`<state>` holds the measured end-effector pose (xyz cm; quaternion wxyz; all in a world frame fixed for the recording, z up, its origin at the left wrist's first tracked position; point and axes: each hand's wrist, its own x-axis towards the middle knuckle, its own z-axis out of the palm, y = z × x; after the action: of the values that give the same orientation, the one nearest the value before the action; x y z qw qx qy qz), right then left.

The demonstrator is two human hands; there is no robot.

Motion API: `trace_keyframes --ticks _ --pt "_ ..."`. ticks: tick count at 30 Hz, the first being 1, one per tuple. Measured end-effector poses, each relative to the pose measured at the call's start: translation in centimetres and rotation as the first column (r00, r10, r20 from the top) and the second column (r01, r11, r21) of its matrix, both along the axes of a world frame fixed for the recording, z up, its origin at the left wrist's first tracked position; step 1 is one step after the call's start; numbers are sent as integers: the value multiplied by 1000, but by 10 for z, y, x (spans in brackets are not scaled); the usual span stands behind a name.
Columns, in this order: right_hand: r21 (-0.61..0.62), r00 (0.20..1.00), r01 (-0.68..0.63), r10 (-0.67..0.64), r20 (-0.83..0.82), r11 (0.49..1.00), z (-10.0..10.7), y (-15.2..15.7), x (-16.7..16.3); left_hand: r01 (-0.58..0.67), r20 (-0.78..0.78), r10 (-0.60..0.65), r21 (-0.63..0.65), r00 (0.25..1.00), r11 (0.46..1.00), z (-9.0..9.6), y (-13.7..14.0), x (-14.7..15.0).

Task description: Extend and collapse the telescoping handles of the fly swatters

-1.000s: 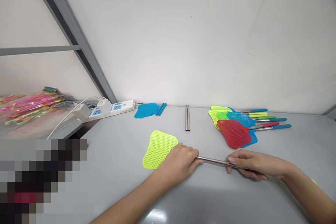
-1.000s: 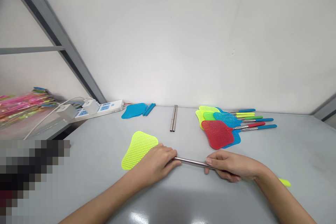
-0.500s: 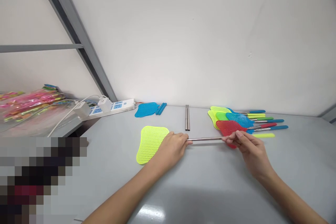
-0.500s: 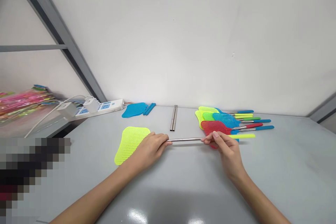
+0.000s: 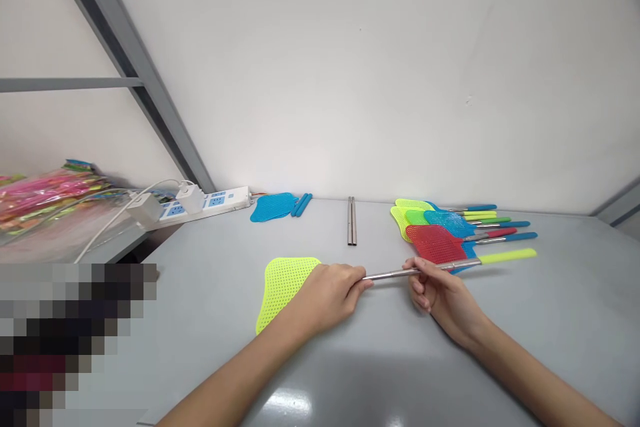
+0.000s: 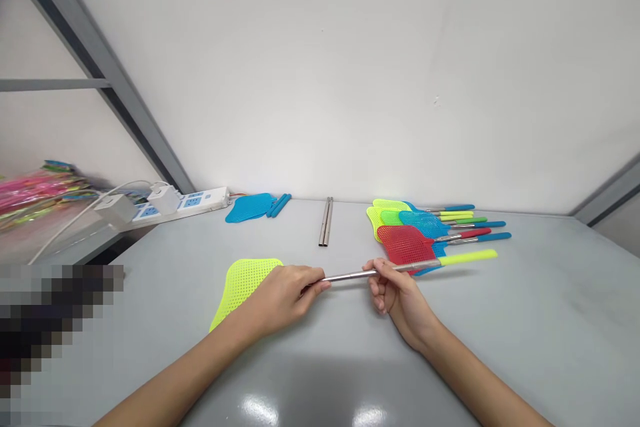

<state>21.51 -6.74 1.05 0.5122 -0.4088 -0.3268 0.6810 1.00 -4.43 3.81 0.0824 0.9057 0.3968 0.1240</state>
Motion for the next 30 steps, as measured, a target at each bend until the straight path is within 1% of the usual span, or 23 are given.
trace_keyframes --ticks 4,8,14,18,22,25,30 --pt "-4 997 -68 68 40 998 -4 2 3 38 -5 -38 -67 999 997 4 -3 -1" --pt "-96 975 -199 207 83 975 -6 3 4 29 -5 -30 -132 1000 991 5 -6 -1" --pt "-140 958 -257 272 94 956 -4 0 7 45 -21 -50 -179 999 983 4 -8 1" --pt "-173 945 -313 324 35 934 -4 -3 7 54 -10 -57 -218 998 975 4 -8 2" --pt "-158 924 -382 383 -28 911 -6 -4 6 50 -21 -57 -245 998 968 3 -9 3" --pt "-131 912 -407 409 -7 904 -8 -6 5 53 -35 -64 -247 997 967 1 -9 3" --pt "-87 910 -407 412 42 909 -10 -8 2 54 -42 -68 -278 997 959 2 -9 4"
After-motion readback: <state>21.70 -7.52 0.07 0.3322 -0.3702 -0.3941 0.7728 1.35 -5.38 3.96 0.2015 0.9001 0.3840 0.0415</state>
